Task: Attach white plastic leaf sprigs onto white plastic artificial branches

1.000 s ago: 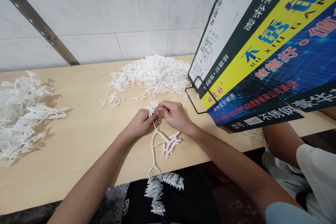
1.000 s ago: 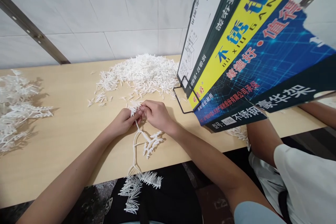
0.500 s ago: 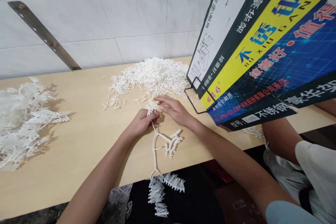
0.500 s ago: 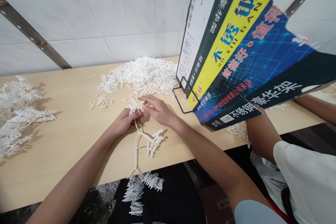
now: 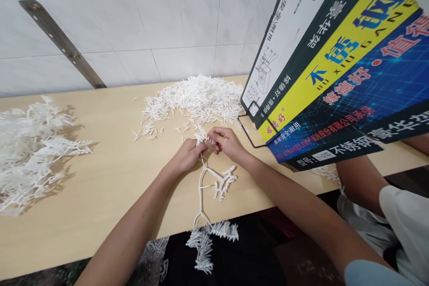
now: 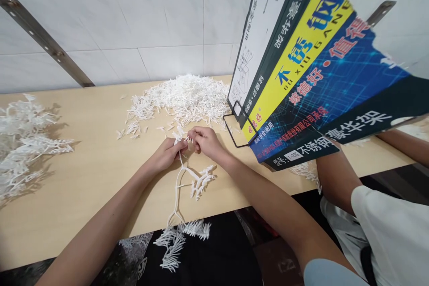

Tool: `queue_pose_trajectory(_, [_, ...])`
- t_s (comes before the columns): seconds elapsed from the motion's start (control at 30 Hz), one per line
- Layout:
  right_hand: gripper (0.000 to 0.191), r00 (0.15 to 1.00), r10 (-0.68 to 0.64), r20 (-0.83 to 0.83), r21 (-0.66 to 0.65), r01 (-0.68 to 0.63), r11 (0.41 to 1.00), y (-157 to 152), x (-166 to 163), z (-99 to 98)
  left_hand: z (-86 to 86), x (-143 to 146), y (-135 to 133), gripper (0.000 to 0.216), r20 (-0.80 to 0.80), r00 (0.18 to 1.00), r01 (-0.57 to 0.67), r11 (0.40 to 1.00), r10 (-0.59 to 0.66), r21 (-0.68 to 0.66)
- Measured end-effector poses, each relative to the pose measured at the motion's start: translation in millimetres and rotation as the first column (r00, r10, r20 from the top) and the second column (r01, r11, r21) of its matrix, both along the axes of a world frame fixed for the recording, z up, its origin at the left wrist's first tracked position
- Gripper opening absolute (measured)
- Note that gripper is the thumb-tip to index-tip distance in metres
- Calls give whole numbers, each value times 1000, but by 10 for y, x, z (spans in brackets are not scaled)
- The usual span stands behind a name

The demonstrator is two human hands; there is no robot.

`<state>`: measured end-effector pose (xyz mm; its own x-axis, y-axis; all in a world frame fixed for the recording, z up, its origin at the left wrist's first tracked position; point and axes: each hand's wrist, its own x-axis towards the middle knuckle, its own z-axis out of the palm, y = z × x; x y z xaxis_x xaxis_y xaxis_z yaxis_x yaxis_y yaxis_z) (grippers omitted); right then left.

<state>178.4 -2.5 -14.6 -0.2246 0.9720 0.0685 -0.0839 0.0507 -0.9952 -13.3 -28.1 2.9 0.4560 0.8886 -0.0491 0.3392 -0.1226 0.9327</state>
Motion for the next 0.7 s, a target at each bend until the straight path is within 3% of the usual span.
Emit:
queue_pose_trajectory(0.13, [35,950,-202,-239,-99,183,978,160,92,-5,32,-76,-69,40,28,999,25,999,-24,-38])
queue_pose_trajectory(0.23, [29,988,-135,-73,100,142,985,142,80,21,73,-104,-94,37,33,999,6,999,-4,-42])
queue_pose_trajectory(0.3, [39,995,-88,54,235,73,969,70,46,55,86,-88,-80,36,5,1000,7,999,-7,-39])
queue_pose_trajectory(0.37, [42,993,-28,119,279,-6,960,-15,15,95,78,-64,-53,38,-28,999,19,999,-20,-28])
queue_pose_trajectory(0.5, [28,963,129,237,189,-176,966,-135,-41,133,27,-47,-27,44,-51,998,39,998,-37,41])
queue_pose_trajectory(0.63, [27,994,10,107,127,-23,992,-99,-63,96,-10,-28,-61,46,-180,982,89,982,-59,165])
queue_pose_trajectory(0.7, [31,1000,25,10,51,-25,998,-49,-26,74,-18,-13,-80,44,-241,968,122,967,-67,222])
